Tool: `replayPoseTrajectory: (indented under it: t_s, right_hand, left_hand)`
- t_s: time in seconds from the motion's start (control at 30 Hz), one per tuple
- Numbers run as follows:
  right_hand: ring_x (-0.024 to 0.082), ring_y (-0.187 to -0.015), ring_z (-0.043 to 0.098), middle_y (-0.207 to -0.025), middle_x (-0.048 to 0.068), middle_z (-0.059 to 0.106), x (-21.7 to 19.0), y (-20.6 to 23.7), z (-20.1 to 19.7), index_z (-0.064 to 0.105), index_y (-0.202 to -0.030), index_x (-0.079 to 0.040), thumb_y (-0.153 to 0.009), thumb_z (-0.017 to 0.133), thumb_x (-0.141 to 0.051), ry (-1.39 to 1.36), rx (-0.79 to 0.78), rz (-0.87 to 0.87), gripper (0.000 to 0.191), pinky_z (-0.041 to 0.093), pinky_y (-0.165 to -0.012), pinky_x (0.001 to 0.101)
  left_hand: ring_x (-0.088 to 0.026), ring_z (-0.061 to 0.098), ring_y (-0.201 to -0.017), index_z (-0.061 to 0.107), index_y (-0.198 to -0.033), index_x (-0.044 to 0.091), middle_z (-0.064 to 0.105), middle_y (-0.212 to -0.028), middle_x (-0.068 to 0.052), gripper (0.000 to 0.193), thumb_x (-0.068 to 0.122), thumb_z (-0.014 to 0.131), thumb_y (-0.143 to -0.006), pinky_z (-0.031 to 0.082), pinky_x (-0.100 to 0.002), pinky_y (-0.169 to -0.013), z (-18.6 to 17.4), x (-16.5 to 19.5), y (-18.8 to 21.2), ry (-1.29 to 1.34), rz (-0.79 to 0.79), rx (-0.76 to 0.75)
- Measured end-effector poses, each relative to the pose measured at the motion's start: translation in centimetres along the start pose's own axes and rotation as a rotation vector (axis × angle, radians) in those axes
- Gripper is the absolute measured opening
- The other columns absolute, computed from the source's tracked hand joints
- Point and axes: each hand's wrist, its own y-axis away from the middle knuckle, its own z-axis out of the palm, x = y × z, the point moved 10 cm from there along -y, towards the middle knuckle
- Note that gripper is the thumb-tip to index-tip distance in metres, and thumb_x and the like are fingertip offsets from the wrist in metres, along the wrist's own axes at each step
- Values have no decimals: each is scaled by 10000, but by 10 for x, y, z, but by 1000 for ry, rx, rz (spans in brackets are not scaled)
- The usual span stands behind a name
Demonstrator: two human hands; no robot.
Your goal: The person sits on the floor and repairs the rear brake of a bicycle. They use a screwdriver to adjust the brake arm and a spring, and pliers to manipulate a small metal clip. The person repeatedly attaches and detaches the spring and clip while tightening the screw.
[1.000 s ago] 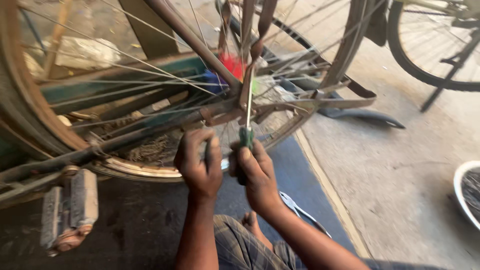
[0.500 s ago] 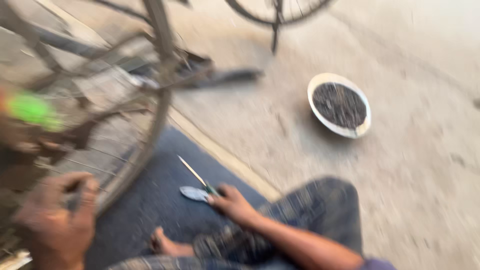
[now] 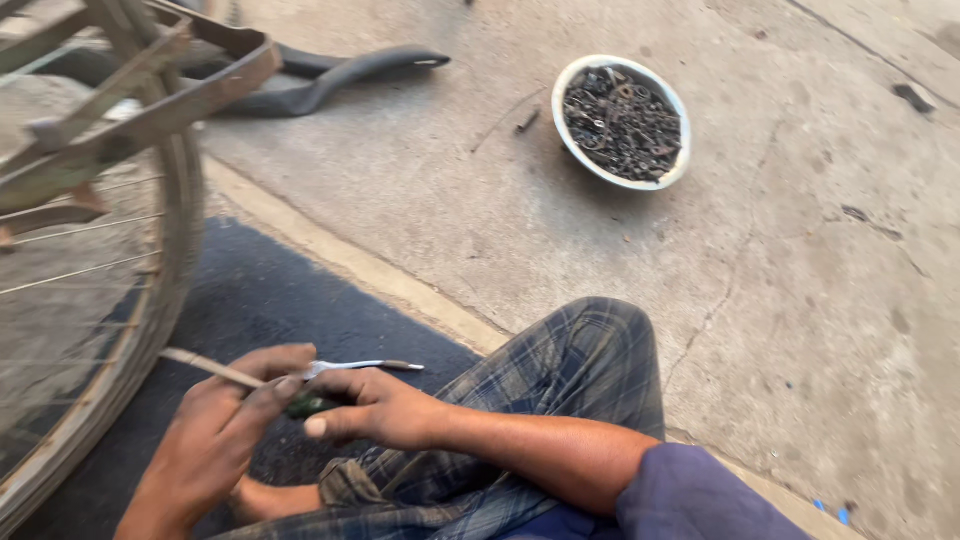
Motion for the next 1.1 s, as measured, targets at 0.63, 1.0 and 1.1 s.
replayPoseTrajectory:
  t_s: [0.63, 1.0, 1.1]
  right_hand:
    - [444, -1368, 461, -1554, 241, 391, -84, -4, -526, 362, -1534, -89, -845, 817, -446, 1537, 944, 616, 901, 447, -1075, 540]
    - [478, -1403, 401, -1636, 241, 239, -107, -43, -576, 355, -1544, -94, -819, 825, -433, 1479, 1004, 444, 928, 374, -1137, 495]
    - [500, -1413, 433, -1677, 234, 278, -113, -61, -577, 411, -1559, -82, -932, 716, -432, 1457, 997, 392, 780, 378, -1189, 496]
  left_hand:
    - [-155, 760, -1229, 624, -1363, 247, 764, -1240, 4, 520, 547, 533, -949, 563, -357, -1136, -13, -257, -71, -776, -454, -364]
    - [-125, 746, -1112, 767, -1173, 186, 780, -1118, -25, 389, 435, 757, -873, 606, -296, -1024, 20, -334, -94, -584, -367, -401]
    - [-137, 742, -1124, 751, -1190, 190, 778, -1131, -27, 391, 432, 736, -883, 599, -307, -1025, 25, -346, -91, -588, -427, -416]
